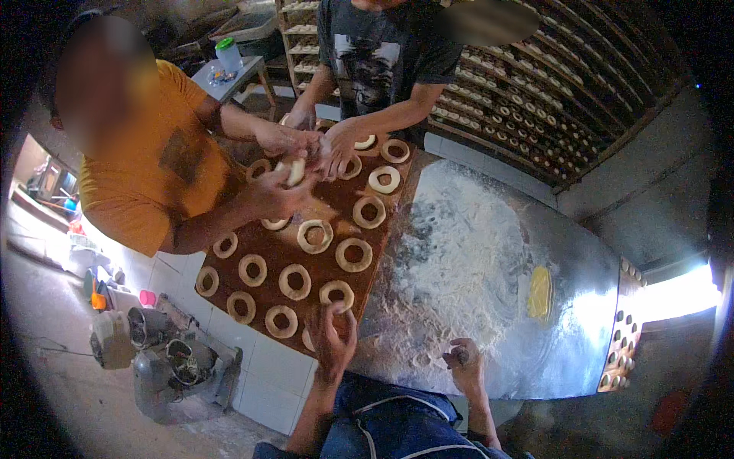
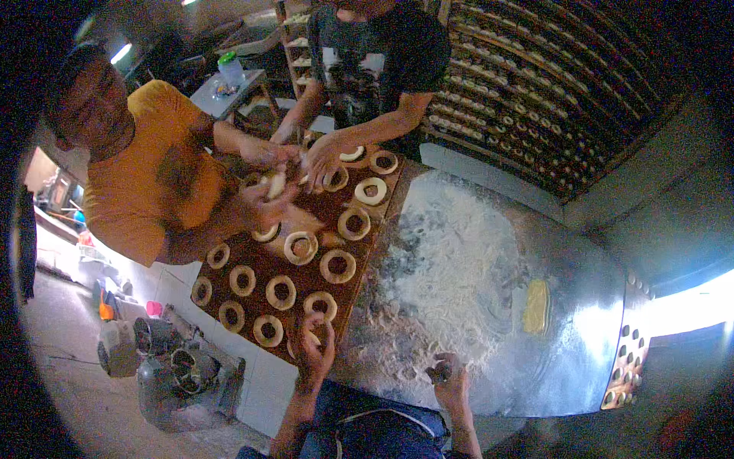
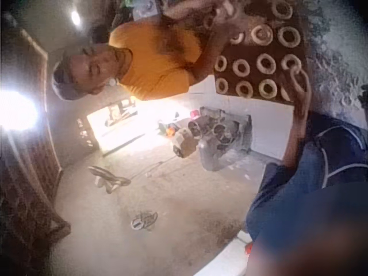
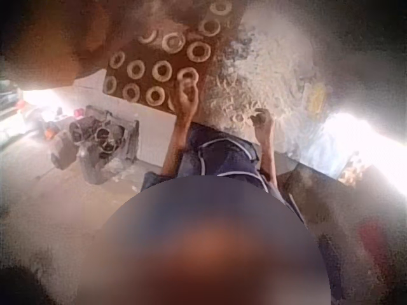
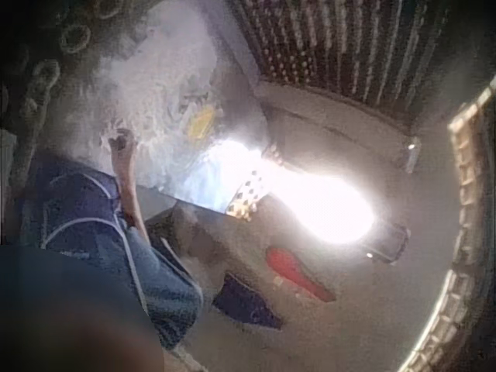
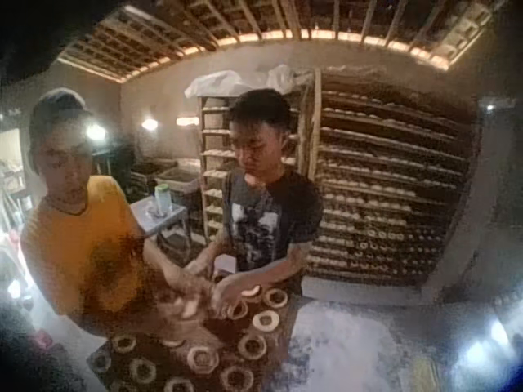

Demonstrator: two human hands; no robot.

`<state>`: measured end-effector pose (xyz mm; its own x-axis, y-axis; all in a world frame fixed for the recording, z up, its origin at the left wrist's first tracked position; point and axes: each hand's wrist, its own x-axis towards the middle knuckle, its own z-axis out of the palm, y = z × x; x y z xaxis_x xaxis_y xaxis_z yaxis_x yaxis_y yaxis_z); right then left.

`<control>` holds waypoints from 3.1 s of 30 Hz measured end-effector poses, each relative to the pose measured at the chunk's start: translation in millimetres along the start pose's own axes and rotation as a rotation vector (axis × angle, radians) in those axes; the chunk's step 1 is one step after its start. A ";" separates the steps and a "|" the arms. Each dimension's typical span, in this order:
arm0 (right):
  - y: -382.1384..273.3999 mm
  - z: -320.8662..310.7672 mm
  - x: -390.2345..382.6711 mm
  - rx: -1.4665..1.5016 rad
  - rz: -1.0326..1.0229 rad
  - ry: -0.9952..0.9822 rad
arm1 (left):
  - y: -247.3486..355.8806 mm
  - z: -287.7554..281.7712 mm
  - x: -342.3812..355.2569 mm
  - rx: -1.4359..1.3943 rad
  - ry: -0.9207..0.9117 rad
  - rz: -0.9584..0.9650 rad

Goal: The person shapes small dough pieces into rings by hand, placing them on a wooden board. Two coworkers assist by arranging the shaped dough on the board and nearby racks.

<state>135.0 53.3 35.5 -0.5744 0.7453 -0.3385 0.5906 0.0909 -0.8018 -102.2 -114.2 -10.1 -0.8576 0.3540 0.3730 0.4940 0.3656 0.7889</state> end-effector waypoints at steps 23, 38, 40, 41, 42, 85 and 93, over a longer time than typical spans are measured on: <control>126.6 -138.0 -38.6 0.136 -0.158 0.076 | 223.6 74.9 -198.0 -0.199 -0.544 0.203; 35.1 -119.6 -44.3 1.214 -0.175 -0.365 | 178.2 158.9 -88.3 -0.235 -0.253 0.145; 33.8 -98.1 -45.7 1.048 -0.136 -0.316 | 147.9 110.7 -93.7 -0.132 -0.203 0.159; 43.7 -82.8 -40.3 0.958 -0.159 -0.330 | 131.3 85.5 -100.9 -0.140 -0.203 0.147; 60.7 -65.5 -33.8 0.873 -0.182 -0.345 | 118.6 58.4 -109.4 -0.145 -0.205 0.137; -75.9 114.5 3.4 0.093 -0.380 -0.476 | 22.7 -107.3 31.4 -0.051 -0.539 -0.101; 39.6 -22.9 59.2 -0.409 -0.171 0.261 | 81.1 62.8 -45.3 -0.266 -0.923 0.189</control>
<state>137.3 116.2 -5.1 -0.5526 0.8323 -0.0433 0.7036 0.4380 -0.5595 -14.3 -46.6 6.2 -0.2629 0.9626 0.0652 0.4660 0.0675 0.8822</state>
